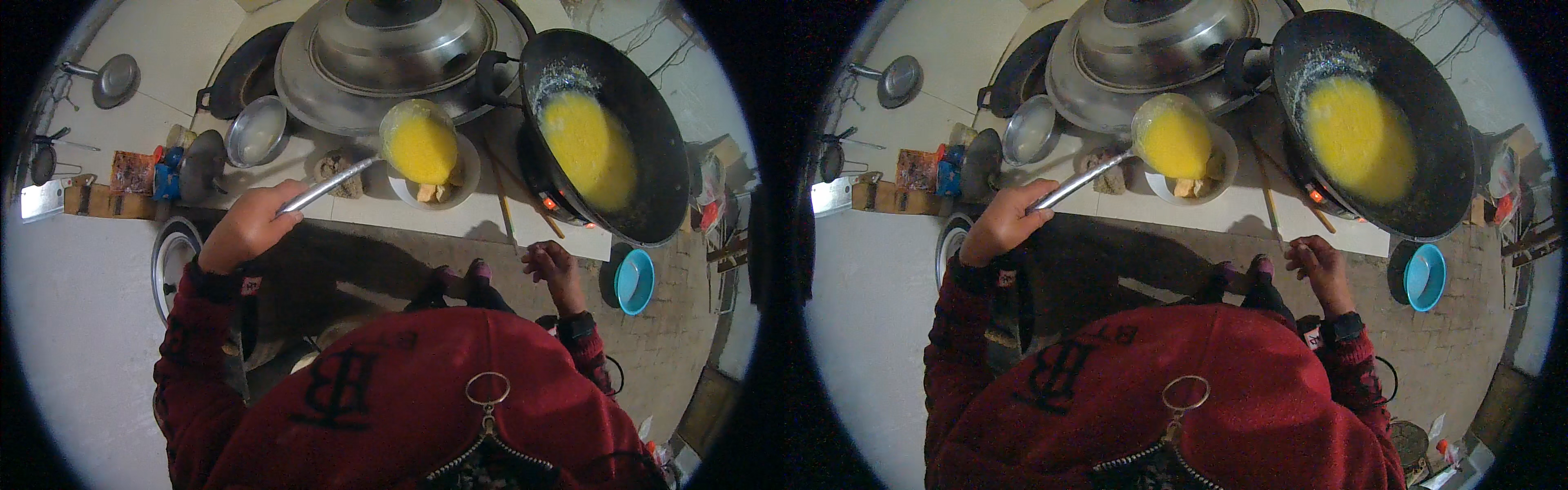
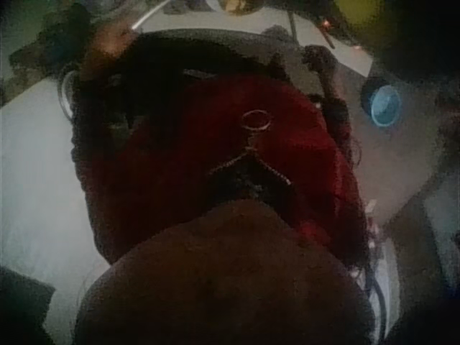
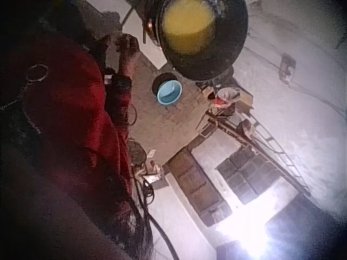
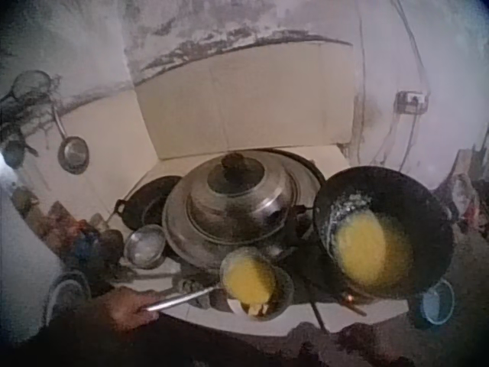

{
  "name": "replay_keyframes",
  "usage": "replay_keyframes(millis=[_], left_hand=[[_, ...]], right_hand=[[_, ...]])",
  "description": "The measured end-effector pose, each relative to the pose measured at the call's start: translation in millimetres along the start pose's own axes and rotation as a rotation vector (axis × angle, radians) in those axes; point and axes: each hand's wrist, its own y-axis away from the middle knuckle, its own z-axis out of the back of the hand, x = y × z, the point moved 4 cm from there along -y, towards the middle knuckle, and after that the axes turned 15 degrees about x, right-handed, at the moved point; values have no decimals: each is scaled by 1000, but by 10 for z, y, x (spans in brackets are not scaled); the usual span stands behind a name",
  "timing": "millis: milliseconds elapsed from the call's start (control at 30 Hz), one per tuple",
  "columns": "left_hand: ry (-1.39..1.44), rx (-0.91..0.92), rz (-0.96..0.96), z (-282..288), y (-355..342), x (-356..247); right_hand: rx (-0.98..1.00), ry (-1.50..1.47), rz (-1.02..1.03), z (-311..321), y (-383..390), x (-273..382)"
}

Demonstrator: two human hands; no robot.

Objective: The person ladles a yellow liquid from a wok into a bowl, then moves to a table to handle a yellow sheet-like food item, tearing it into pieces and placing them into a bowl. They return to the wok to continue ladling the liquid into the bowl.

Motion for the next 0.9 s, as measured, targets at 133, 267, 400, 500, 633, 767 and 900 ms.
replay_keyframes(millis=[133, 267, 400, 500, 633, 767, 900], left_hand=[[-31, -40, 9, -9, -12, -37], [-39, -103, 45, -9, -5, -41], [-4, -163, 27, -33, 30, -16], [-32, -259, -26, -61, 43, -6], [-122, -315, -95, -90, 54, -26], [-11, -193, 25, -117, 55, 9], [115, -104, 82, -138, 55, 19]], right_hand=[[112, 20, 20, -163, -226, 135], [255, -7, 82, -334, -510, 254], [339, -74, 16, -477, -796, 294], [365, -110, -40, -574, -962, 278], [389, -197, -21, -682, -1154, 218], [398, -329, -14, -774, -1334, 116], [348, -383, 66, -778, -1395, 98]])
